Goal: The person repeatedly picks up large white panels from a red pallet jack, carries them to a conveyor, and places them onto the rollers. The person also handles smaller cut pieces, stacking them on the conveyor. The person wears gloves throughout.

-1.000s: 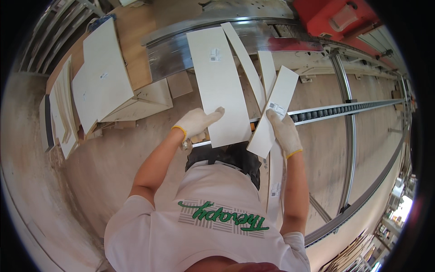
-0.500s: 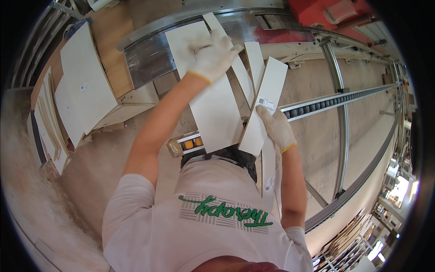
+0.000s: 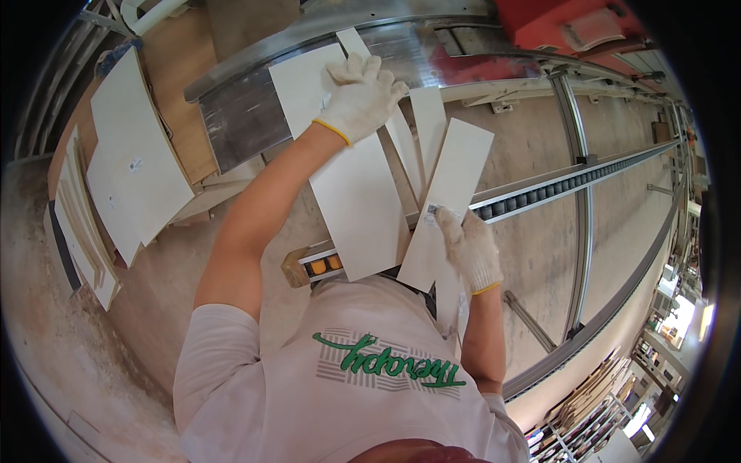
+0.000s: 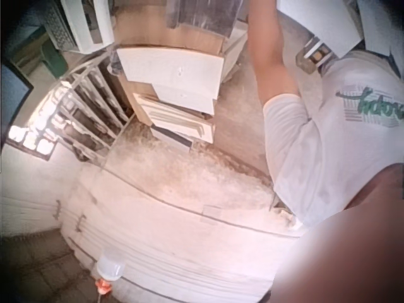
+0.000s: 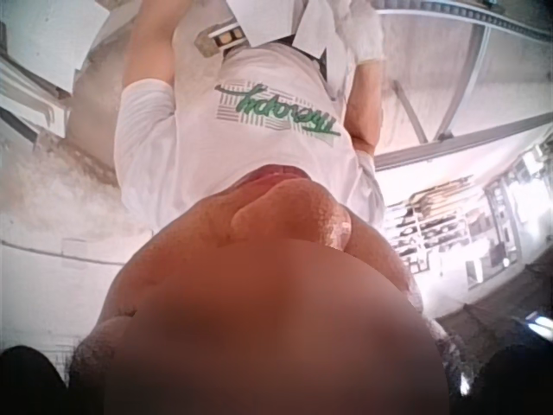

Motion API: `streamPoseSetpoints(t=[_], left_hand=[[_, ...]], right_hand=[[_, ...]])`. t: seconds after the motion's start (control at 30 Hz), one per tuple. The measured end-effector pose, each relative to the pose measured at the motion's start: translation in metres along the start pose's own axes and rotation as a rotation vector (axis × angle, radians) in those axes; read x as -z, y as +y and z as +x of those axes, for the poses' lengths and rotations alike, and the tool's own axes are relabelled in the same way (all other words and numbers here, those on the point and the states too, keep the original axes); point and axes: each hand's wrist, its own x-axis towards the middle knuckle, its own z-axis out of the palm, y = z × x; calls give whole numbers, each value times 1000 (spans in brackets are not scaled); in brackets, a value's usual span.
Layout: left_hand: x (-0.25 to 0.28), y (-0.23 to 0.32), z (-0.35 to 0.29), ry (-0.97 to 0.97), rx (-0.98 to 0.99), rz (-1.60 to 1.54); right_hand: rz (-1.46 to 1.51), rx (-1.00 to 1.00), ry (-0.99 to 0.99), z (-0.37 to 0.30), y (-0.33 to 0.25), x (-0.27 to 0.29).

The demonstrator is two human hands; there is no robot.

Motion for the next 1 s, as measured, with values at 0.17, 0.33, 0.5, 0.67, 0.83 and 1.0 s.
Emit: streamPoseSetpoints(t=[0.17,0.33,0.5,0.67,0.83,1.0], left_hand=[[-12,-3,-3,52,98,-63],[-6,-7,-1,154,93,-161],[-4,-5,0,168,160,-218],[-9,-2,-1,-71,-82,234],[-7,-2,1,-160,-69,169],[-4,-1,4,-208,-129,280]], right_hand=[[139,347,-4,37,-2,33],[67,244,-157,134,-18,54],[12,514,-181,182,-38,28],[38,249,42,142,-65,-4],[-70,171,103,103,-87,-10],[-101,233,108,135,-72,40]])
